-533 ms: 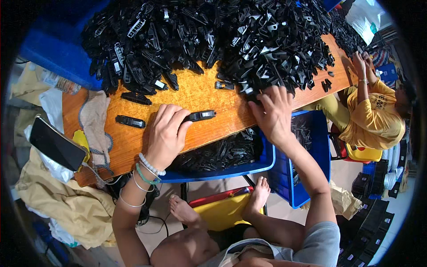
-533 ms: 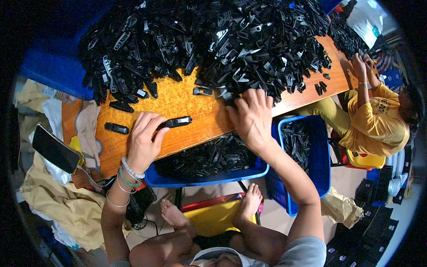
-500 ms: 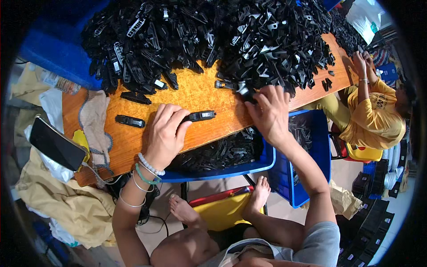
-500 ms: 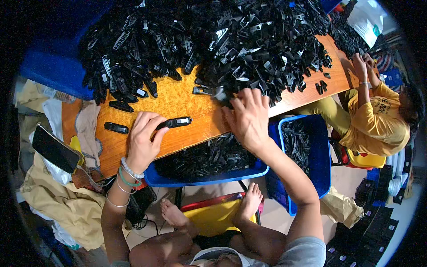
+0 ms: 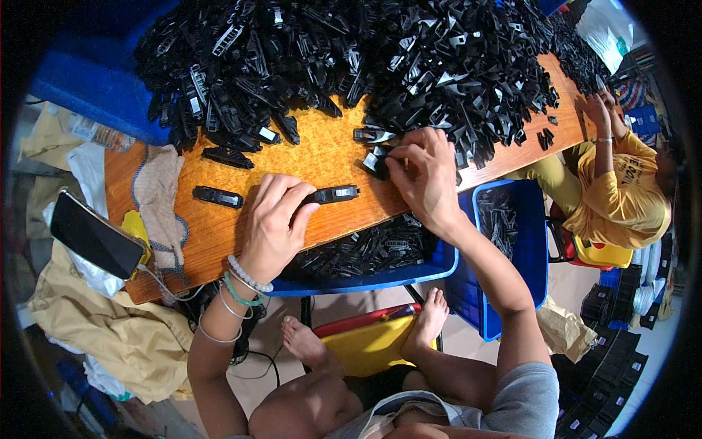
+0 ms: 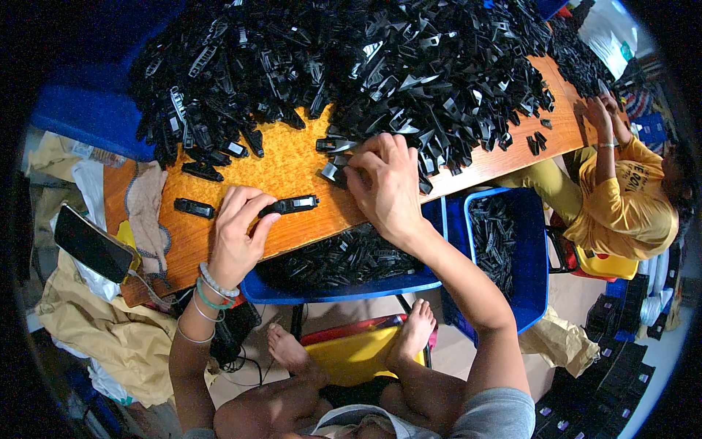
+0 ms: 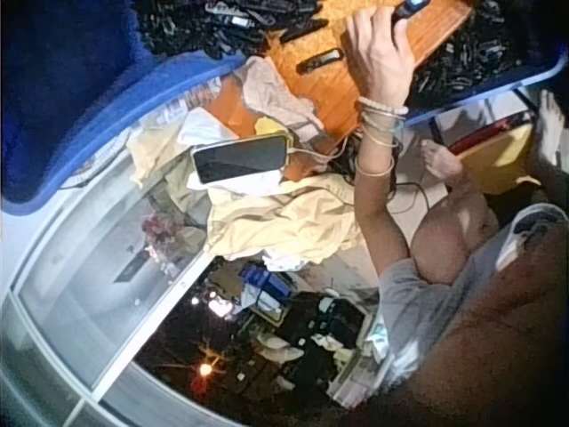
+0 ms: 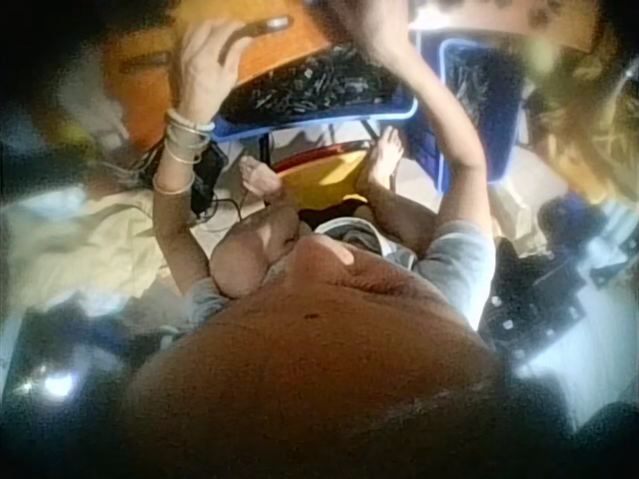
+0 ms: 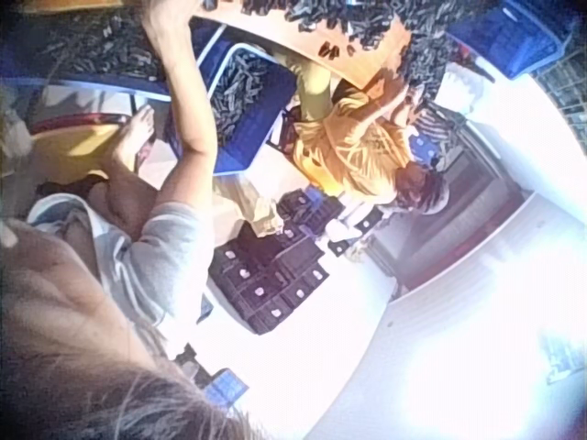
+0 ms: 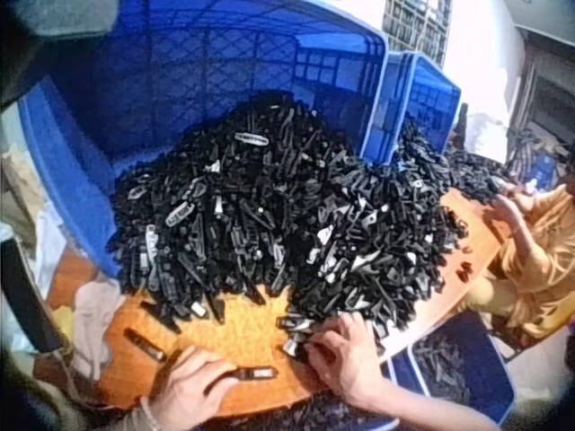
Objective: The person assembles plastic components by fitting small plastic clips onto larger plastic pieces by hand repeatedly.
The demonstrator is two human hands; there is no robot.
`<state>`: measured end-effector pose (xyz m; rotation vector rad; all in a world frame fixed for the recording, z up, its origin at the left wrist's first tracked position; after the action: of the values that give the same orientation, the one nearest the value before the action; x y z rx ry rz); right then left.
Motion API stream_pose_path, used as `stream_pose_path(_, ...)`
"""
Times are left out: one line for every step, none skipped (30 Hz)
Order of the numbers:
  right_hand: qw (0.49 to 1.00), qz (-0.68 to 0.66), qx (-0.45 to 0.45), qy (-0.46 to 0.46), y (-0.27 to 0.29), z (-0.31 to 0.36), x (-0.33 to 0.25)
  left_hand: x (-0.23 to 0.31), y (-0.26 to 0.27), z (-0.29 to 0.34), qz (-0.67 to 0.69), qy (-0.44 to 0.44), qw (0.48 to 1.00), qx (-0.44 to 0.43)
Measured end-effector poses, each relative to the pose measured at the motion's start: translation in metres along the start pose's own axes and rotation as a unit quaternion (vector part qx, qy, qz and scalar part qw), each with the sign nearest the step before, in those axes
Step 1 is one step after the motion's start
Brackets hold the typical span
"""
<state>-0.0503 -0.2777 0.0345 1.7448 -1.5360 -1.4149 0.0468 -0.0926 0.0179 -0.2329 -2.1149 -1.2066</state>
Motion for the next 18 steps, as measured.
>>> stream_pose_path(1.000,0.001,0.000,0.000,0.001,-0.001,0.000,0.001,0.000,-0.001,0.004,-0.006,1.000,0.003)
stream_pose_path(0.998,-0.063,0.027,0.007,0.007,-0.002,0.001,0.001,0.000,-0.002,0.005,-0.006,1.000,0.003)
stream_pose_path(0.990,-0.127,0.053,0.014,0.013,-0.002,0.001,0.002,0.000,-0.003,0.007,-0.015,1.000,0.002)
stream_pose_path(0.981,-0.195,-0.002,-0.017,0.008,-0.001,0.003,0.002,-0.001,-0.003,0.008,-0.020,1.000,0.001)
stream_pose_path(0.980,-0.197,-0.004,-0.016,0.008,0.000,-0.005,0.001,0.000,-0.003,0.007,-0.017,1.000,0.001)
stream_pose_path(0.948,-0.305,-0.044,-0.085,-0.004,0.001,-0.008,0.001,0.001,-0.003,0.000,-0.015,1.000,-0.002)
stream_pose_path(0.899,-0.403,-0.080,-0.154,-0.015,0.004,-0.012,0.002,0.001,-0.004,-0.005,-0.017,1.000,-0.005)
stream_pose_path(0.900,-0.413,-0.097,-0.103,-0.022,0.004,-0.022,0.003,0.001,-0.004,-0.005,-0.018,1.000,-0.005)
stream_pose_path(0.865,-0.475,-0.087,-0.137,-0.030,0.004,-0.026,0.003,0.001,-0.005,-0.007,-0.018,1.000,-0.008)
stream_pose_path(0.859,-0.495,-0.078,-0.109,-0.035,0.003,-0.031,0.003,0.000,-0.004,-0.010,-0.017,1.000,-0.013)
stream_pose_path(0.851,-0.514,-0.068,-0.081,-0.039,0.004,-0.034,0.004,0.000,-0.004,-0.010,-0.018,1.000,-0.013)
stream_pose_path(0.889,-0.450,-0.082,-0.029,-0.036,0.002,-0.038,0.003,0.000,-0.003,-0.009,-0.021,1.000,-0.009)
stream_pose_path(0.890,-0.449,-0.080,-0.028,-0.038,0.003,-0.035,0.003,0.000,-0.004,-0.007,-0.024,1.000,-0.004)
stream_pose_path(0.929,-0.362,-0.071,0.008,-0.035,0.006,-0.034,0.003,0.001,-0.004,-0.007,-0.027,1.000,-0.003)
stream_pose_path(0.959,-0.272,-0.062,0.044,-0.031,0.007,-0.036,0.003,0.000,-0.003,-0.004,-0.025,1.000,-0.011)
stream_pose_path(0.947,-0.308,-0.089,0.002,-0.032,0.010,-0.031,0.002,0.000,0.000,-0.004,-0.017,1.000,-0.019)
stream_pose_path(0.947,-0.309,-0.090,0.004,-0.029,0.012,-0.029,0.002,0.000,0.000,-0.005,-0.016,1.000,-0.017)
stream_pose_path(0.950,-0.290,-0.116,-0.019,-0.030,0.014,-0.023,0.002,0.000,0.000,-0.003,-0.016,1.000,-0.015)
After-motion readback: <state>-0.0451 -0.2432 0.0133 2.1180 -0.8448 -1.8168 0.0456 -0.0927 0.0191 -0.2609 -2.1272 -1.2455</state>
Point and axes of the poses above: each hand's wrist, its own z-axis away from the middle knuckle, its own y-axis out of the back of the hand, x = y × z, the point moved 7 cm from there along -z, towards the middle knuckle, and after that the axes turned 4 degrees about -x, right-handed, at the moved point
